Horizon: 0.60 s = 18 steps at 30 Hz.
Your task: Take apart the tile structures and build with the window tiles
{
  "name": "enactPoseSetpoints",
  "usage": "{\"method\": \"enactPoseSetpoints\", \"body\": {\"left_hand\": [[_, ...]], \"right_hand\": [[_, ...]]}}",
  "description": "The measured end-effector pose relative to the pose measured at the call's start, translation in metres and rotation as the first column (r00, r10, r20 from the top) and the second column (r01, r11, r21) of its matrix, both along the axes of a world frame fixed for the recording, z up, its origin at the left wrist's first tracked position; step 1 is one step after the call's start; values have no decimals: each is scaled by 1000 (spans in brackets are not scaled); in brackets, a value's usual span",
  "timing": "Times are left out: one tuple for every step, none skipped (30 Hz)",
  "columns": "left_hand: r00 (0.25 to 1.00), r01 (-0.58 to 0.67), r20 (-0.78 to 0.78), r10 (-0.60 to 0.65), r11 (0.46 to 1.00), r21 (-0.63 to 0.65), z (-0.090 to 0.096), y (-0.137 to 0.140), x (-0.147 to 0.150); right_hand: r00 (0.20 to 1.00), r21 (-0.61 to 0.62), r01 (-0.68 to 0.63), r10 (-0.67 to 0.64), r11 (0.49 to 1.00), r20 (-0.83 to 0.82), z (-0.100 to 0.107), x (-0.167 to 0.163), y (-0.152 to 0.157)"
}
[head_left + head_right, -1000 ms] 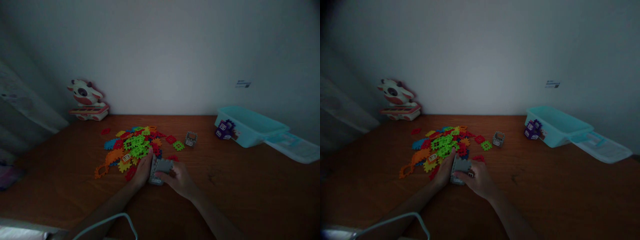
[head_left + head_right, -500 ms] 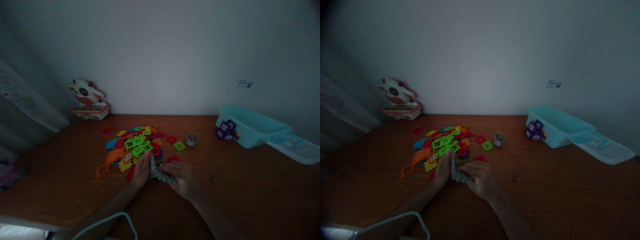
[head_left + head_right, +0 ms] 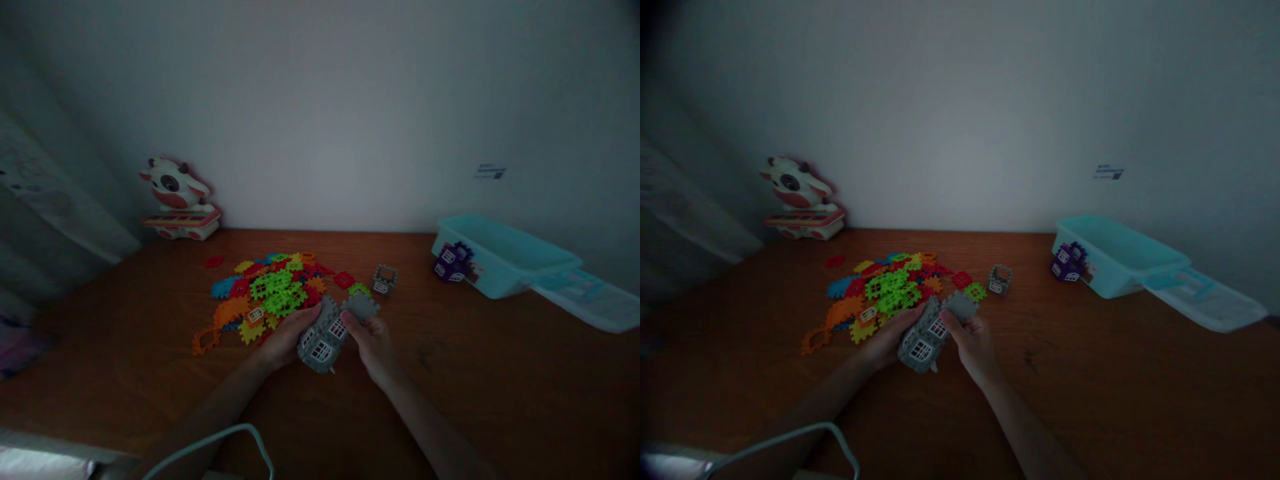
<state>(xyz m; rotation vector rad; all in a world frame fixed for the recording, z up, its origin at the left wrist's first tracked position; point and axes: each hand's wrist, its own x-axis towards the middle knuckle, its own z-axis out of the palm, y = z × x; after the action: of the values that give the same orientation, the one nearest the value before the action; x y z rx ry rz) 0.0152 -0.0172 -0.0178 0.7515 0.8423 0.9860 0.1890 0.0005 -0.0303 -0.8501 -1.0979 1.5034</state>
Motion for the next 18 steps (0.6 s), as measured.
{"method": "enactPoseSetpoints", "body": {"left_hand": [[1000, 0, 26, 0, 1000, -10, 0, 0, -1], [999, -4, 48, 5, 1000, -12, 0, 0, -2], [998, -13, 66, 13, 1000, -7, 0, 0, -3], [997, -21, 77, 21, 1000, 2, -1, 0, -4], [996, -26, 81, 25, 1000, 12, -1, 0, -4], [997, -28, 79, 26, 999, 22, -2, 0, -4], [997, -28, 75, 26, 999, 31, -3, -1, -3], [997, -29, 73, 26, 999, 39, -5, -1, -2], [997, -29, 73, 26, 999, 43, -6, -2, -1], [997, -31, 73, 27, 999, 44, -6, -2, 0], [997, -30, 75, 27, 999, 44, -7, -3, 1], [997, -26, 74, 23, 999, 43, -7, -3, 1], [997, -16, 71, 13, 999, 43, -6, -3, 2], [998, -4, 66, 1, 999, 44, -6, -3, 2], [998, 6, 59, -8, 999, 45, -5, -4, 2], [999, 6, 54, -9, 999, 49, -5, -4, 2], [999, 0, 49, -3, 999, 54, -5, -4, 2], [999, -11, 48, 8, 998, 63, -5, -3, 3]], "right_hand": [[1000, 0, 23, -23, 1000, -17, -3, 0, 1], [998, -5, 50, -50, 999, -41, -5, 0, 2], [995, -19, 74, -76, 997, -72, -7, -1, 2], [990, -40, 92, -96, 995, -107, -7, -1, 3], [984, -62, 97, -105, 993, -143, -7, -2, 4], [980, -83, 84, -98, 993, -176, -5, -2, 4], [976, -100, 50, -70, 994, -204, -3, -3, 4], [973, -112, -1, -25, 994, -227, -1, -3, 4], [969, -119, -59, 28, 991, -246, 1, -3, 4], [963, -126, -114, 79, 985, -257, 3, -4, 3], [958, -133, -158, 119, 978, -262, 4, -4, 3], [954, -143, -185, 144, 972, -262, 5, -4, 2], [954, -153, -198, 154, 968, -257, 5, -3, 2], [956, -163, -198, 154, 967, -250, 4, -3, 1], [959, -172, -191, 146, 967, -243, 4, -3, 1], [962, -179, -178, 133, 968, -240, 3, -2, 1], [964, -182, -160, 114, 970, -242, 3, -2, 2], [964, -185, -139, 90, 973, -249, 3, -2, 2]]}}
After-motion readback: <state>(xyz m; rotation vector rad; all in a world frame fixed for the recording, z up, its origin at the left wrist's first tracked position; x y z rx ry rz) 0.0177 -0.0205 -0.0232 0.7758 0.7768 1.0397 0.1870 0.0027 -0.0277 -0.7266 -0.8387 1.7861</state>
